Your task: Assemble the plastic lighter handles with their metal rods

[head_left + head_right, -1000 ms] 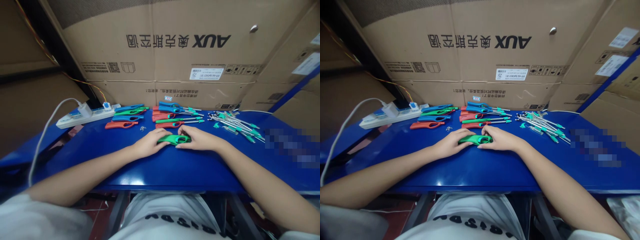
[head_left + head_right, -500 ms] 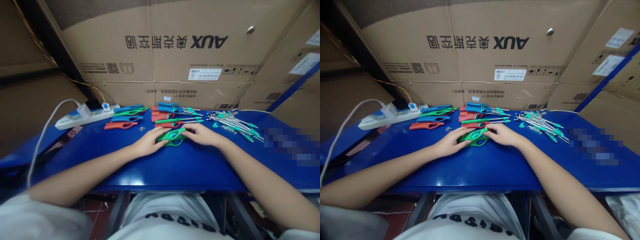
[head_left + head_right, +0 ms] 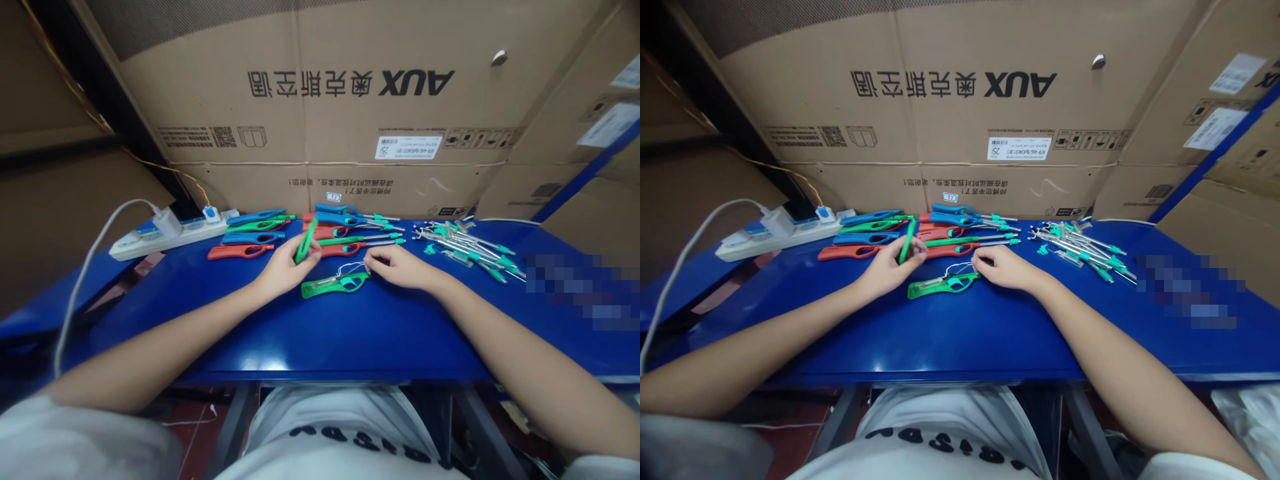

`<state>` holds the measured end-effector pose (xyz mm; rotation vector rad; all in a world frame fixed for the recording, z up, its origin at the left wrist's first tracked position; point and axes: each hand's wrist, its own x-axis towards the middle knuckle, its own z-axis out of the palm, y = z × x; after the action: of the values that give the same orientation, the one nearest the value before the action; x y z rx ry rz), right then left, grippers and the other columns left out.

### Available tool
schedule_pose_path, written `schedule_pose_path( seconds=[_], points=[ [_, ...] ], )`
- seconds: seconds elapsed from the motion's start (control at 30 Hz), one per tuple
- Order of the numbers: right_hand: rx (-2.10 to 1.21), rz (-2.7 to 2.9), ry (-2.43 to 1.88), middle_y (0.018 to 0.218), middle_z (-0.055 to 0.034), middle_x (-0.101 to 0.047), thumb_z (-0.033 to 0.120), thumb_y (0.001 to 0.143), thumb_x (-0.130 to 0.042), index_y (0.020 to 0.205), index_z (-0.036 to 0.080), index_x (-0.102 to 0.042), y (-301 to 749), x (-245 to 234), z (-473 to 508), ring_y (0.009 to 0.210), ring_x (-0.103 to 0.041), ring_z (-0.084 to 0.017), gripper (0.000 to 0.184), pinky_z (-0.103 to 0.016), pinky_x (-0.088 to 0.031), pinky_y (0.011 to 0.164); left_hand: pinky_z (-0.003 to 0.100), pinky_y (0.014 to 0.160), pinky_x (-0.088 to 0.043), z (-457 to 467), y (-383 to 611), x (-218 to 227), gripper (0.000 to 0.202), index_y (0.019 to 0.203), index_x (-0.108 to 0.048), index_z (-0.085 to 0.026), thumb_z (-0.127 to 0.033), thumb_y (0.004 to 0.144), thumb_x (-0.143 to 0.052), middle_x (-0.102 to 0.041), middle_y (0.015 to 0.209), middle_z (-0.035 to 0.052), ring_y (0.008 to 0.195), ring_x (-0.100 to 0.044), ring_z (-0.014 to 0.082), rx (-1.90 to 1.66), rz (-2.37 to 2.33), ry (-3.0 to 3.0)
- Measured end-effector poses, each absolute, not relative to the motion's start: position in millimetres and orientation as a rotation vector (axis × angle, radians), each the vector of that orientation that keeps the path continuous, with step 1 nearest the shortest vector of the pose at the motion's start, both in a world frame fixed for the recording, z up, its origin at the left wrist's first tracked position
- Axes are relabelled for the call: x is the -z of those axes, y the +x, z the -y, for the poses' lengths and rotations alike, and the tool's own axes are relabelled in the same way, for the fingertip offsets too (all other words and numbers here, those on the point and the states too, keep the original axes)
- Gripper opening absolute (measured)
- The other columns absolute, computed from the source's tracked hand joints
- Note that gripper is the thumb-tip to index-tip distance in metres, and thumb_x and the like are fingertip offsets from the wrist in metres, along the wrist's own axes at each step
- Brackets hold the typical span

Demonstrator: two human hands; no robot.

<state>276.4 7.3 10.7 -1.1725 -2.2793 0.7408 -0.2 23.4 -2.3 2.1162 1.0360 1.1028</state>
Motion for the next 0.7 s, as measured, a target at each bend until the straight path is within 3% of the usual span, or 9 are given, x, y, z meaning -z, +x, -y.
schedule_pose_path(
  seconds=[0.13, 0.37, 0.6, 0.7],
  points=[
    [-0.723, 2.244, -1.118, 0.071, 0.0006, -0.055, 0.039, 0.097, -0.043, 0.075, 0.020, -0.055, 271, -17, -3, 0.068, -0.050, -0.015, 0.032, -0.027, -0.039, 0.068, 0.030, 0.077, -0.051, -19, 0, 4, 0.039, 0.096, -0.070, -0.017, -0.051, 0.077, -0.078, -0.059, 0.092, 0.0041, 0.082, -0.060, 0.0179, -0.892, -0.914, 2.424],
    [-0.674, 2.205, -1.095, 0.073, -0.0006, -0.055, 0.045, 0.098, -0.044, 0.074, 0.020, -0.054, 276, -25, -2, 0.070, -0.050, -0.016, 0.036, -0.029, -0.040, 0.069, 0.028, 0.075, -0.050, -21, -2, 3, 0.028, 0.090, -0.071, -0.016, -0.043, 0.091, -0.065, -0.061, 0.088, 0.0051, 0.080, -0.062, 0.0165, -0.885, -0.809, 2.479],
    [-0.613, 2.306, -1.066, 0.068, 0.0004, -0.052, 0.043, 0.096, -0.047, 0.074, 0.019, -0.055, 288, -33, -5, 0.065, -0.047, -0.015, 0.033, -0.028, -0.038, 0.064, 0.027, 0.072, -0.047, -35, -16, -17, 0.028, 0.088, -0.068, -0.016, -0.043, 0.092, -0.063, -0.060, 0.086, 0.0049, 0.077, -0.059, 0.0165, -0.865, -0.780, 2.608],
    [-0.560, 2.190, -1.125, 0.067, 0.0009, -0.049, 0.047, 0.095, -0.048, 0.071, 0.020, -0.053, 304, -38, -9, 0.064, -0.044, -0.014, 0.036, -0.028, -0.036, 0.063, 0.028, 0.070, -0.046, -46, -28, -24, 0.033, 0.079, -0.066, -0.016, -0.046, 0.090, -0.063, -0.058, 0.082, 0.0043, 0.075, -0.056, 0.0169, -0.877, -0.909, 2.649]
  ],
)
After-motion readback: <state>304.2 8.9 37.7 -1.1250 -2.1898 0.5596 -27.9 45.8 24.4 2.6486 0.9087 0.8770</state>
